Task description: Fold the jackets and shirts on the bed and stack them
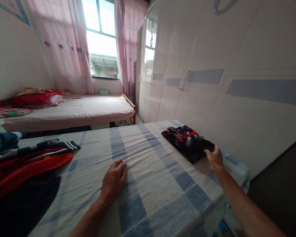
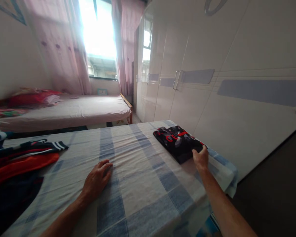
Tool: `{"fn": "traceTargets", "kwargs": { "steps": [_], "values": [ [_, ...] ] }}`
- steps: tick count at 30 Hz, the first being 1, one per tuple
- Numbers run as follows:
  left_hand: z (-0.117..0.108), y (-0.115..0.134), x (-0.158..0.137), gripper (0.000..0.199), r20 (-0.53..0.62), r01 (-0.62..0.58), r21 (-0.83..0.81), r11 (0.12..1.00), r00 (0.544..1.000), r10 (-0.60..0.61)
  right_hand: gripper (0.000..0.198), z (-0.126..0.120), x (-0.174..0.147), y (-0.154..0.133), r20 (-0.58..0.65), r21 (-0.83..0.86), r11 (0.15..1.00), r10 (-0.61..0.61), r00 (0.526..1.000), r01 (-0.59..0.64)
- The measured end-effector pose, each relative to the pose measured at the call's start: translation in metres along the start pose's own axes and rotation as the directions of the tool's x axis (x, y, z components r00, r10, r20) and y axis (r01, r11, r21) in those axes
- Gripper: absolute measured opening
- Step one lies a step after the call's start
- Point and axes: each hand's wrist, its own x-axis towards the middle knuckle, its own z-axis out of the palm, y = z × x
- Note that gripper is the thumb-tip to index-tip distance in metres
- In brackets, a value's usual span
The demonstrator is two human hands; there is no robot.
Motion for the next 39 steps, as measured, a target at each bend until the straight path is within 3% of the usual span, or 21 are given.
{"fn": "traceTargets", "kwargs": {
  "steps": [3, 5, 7, 9, 12, 15, 18, 20, 22, 24, 26, 31, 34, 36, 38, 39],
  "values": [
    [0.000, 0.000, -0.001, 0.031, -0.003, -0.001, -0.004, 1.000, 1.000, 0.001, 0.060, 0.015, -0.001, -0.011, 0.074, -0.160, 0.962, -0.212, 0.974, 0.222],
    [0.000, 0.000, -0.002, 0.031, -0.008, -0.010, -0.017, 1.000, 1.000, 0.010, 0.058, 0.029, -0.003, -0.023, 0.147, -0.288, 0.867, -0.380, 0.913, 0.407],
    [-0.001, 0.000, -0.002, 0.031, -0.007, -0.010, -0.032, 0.999, 1.000, 0.010, 0.056, 0.042, -0.007, -0.030, 0.223, -0.405, 0.769, -0.442, 0.869, 0.495],
    [-0.003, 0.002, -0.002, 0.032, 0.006, 0.006, -0.047, 0.999, 1.000, -0.006, 0.053, 0.052, -0.010, -0.029, 0.356, -0.490, 0.696, -0.390, 0.849, 0.525],
    [-0.008, 0.006, -0.003, 0.032, 0.034, 0.020, -0.085, 0.996, 0.999, -0.018, 0.050, 0.061, -0.008, -0.020, 0.540, -0.546, 0.649, -0.212, 0.815, 0.530],
    [-0.010, 0.010, -0.005, 0.033, 0.028, 0.025, -0.112, 0.993, 0.999, -0.022, 0.051, 0.070, 0.000, -0.018, 0.593, -0.577, 0.630, -0.115, 0.797, 0.520],
    [-0.010, 0.012, -0.005, 0.032, 0.003, 0.044, -0.118, 0.992, 0.999, -0.044, 0.055, 0.090, -0.009, -0.038, 0.584, -0.459, 0.687, -0.246, 0.774, 0.564],
    [-0.010, 0.012, -0.004, 0.031, -0.009, 0.050, -0.125, 0.991, 0.999, -0.051, 0.057, 0.108, -0.035, -0.059, 0.616, -0.258, 0.728, -0.383, 0.689, 0.635],
    [-0.011, 0.012, -0.004, 0.031, -0.017, 0.049, -0.129, 0.990, 0.998, -0.052, 0.056, 0.124, -0.073, -0.082, 0.667, -0.064, 0.726, -0.479, 0.570, 0.685],
    [-0.012, 0.012, -0.005, 0.031, -0.020, 0.044, -0.131, 0.990, 0.999, -0.047, 0.054, 0.137, -0.115, -0.100, 0.705, 0.047, 0.700, -0.529, 0.473, 0.713],
    [-0.013, 0.013, -0.007, 0.031, -0.019, 0.038, -0.130, 0.991, 0.999, -0.041, 0.051, 0.147, -0.150, -0.112, 0.718, 0.080, 0.656, -0.560, 0.413, 0.750],
    [-0.017, 0.015, -0.008, 0.031, 0.016, 0.011, -0.140, 0.990, 1.000, -0.009, 0.048, 0.158, -0.179, -0.114, 0.721, 0.064, 0.545, -0.604, 0.339, 0.836],
    [-0.036, 0.014, -0.007, 0.031, 0.027, -0.006, -0.166, 0.986, 1.000, 0.011, 0.048, 0.158, -0.175, -0.110, 0.727, 0.075, 0.527, -0.610, 0.316, 0.846],
    [-0.065, 0.009, -0.011, 0.034, -0.017, -0.007, -0.180, 0.984, 1.000, 0.004, 0.047, 0.158, -0.172, -0.108, 0.725, 0.079, 0.526, -0.614, 0.313, 0.847],
    [-0.108, -0.001, -0.019, 0.038, -0.140, 0.000, -0.148, 0.989, 0.990, -0.021, 0.047, 0.157, -0.172, -0.107, 0.718, 0.082, 0.530, -0.619, 0.319, 0.844],
    [-0.132, -0.008, -0.026, 0.039, -0.280, 0.005, -0.072, 0.997, 0.960, -0.025, 0.048, 0.158, -0.172, -0.107, 0.715, 0.085, 0.532, -0.622, 0.321, 0.842]
  ]
}}
